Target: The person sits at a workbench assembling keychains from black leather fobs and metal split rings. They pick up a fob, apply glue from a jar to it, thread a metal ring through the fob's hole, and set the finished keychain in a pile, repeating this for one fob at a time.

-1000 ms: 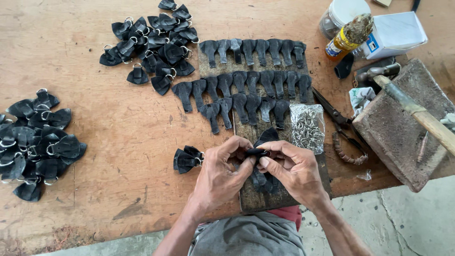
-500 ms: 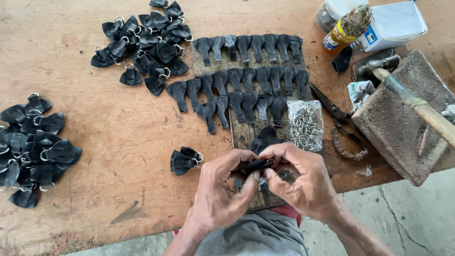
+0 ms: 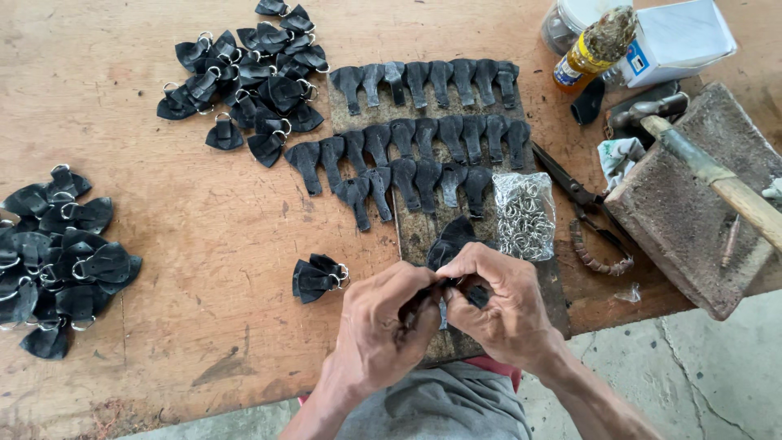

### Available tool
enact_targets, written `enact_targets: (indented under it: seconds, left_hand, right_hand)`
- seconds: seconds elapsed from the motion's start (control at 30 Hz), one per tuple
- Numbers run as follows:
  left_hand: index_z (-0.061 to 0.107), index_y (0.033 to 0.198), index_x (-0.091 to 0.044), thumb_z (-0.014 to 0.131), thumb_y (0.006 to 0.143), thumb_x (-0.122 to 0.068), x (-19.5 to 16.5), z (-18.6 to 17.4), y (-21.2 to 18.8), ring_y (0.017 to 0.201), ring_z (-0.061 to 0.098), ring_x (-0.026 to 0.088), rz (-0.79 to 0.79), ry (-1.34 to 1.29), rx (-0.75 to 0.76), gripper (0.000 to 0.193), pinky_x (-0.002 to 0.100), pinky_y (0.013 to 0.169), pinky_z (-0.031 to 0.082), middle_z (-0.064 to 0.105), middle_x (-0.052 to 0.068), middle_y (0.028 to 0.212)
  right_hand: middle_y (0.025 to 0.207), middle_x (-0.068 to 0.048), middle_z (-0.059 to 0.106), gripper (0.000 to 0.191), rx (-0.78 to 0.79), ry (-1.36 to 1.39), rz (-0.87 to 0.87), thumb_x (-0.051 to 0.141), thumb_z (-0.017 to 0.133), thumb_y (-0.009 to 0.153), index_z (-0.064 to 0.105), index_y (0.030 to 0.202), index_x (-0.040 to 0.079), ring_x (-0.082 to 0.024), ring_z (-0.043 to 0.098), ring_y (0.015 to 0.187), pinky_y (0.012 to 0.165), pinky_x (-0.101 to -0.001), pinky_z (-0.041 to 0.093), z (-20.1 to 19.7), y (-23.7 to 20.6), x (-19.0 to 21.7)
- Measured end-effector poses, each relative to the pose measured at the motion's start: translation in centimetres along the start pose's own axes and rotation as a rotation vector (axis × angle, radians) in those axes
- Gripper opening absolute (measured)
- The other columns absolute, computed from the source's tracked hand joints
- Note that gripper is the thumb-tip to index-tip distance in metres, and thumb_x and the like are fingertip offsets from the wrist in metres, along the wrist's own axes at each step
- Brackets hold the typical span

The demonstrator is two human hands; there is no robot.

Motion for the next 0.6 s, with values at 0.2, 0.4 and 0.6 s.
enact_targets:
  seconds: [0.2, 0.4, 0.6]
  left_hand:
    - [0.066, 0.104, -0.001, 0.067, 0.085, 0.003, -0.2, -0.2, 0.3, 0.066, 0.065, 0.019, 0.113, 0.132, -0.044, 0.019, 0.032, 0.058, 0.051, 0.068, 0.009, 0.080]
    - [0.067, 0.114, 0.003, 0.065, 0.089, -0.002, 0.9, -1.5, 0.2, 0.080, 0.074, 0.021, -0.112, -0.036, 0.040, 0.025, 0.032, 0.076, 0.057, 0.074, 0.014, 0.091]
    - [0.068, 0.118, 0.002, 0.060, 0.094, -0.006, 2.6, -0.8, 0.5, 0.077, 0.076, 0.018, -0.318, -0.154, 0.084, 0.027, 0.030, 0.070, 0.060, 0.078, 0.014, 0.090]
  right_hand:
    - [0.088, -0.003, 0.071, 0.013, -0.033, 0.143, 0.122, 0.003, 0.070, 0.089, 0.070, 0.102, 0.002, -0.008, 0.066, 0.073, 0.062, -0.0209, 0.057, 0.7, 0.1, -2.1]
    - [0.086, -0.006, 0.076, 0.020, 0.027, 0.161, 0.300, 0.017, 0.076, 0.090, 0.074, 0.103, 0.002, -0.009, 0.071, 0.075, 0.064, -0.0225, 0.060, 0.2, -0.1, -3.6]
    - [0.086, -0.002, 0.074, 0.021, 0.098, 0.082, 0.191, 0.017, 0.077, 0.089, 0.071, 0.104, 0.004, -0.006, 0.069, 0.076, 0.065, -0.0217, 0.058, 0.5, 0.5, -2.6]
Point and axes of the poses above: each hand's wrist, its own y-axis towards the middle knuckle, its own z-axis out of the palm, x = y × z, the point moved 9 cm from there along y, towards the middle knuckle
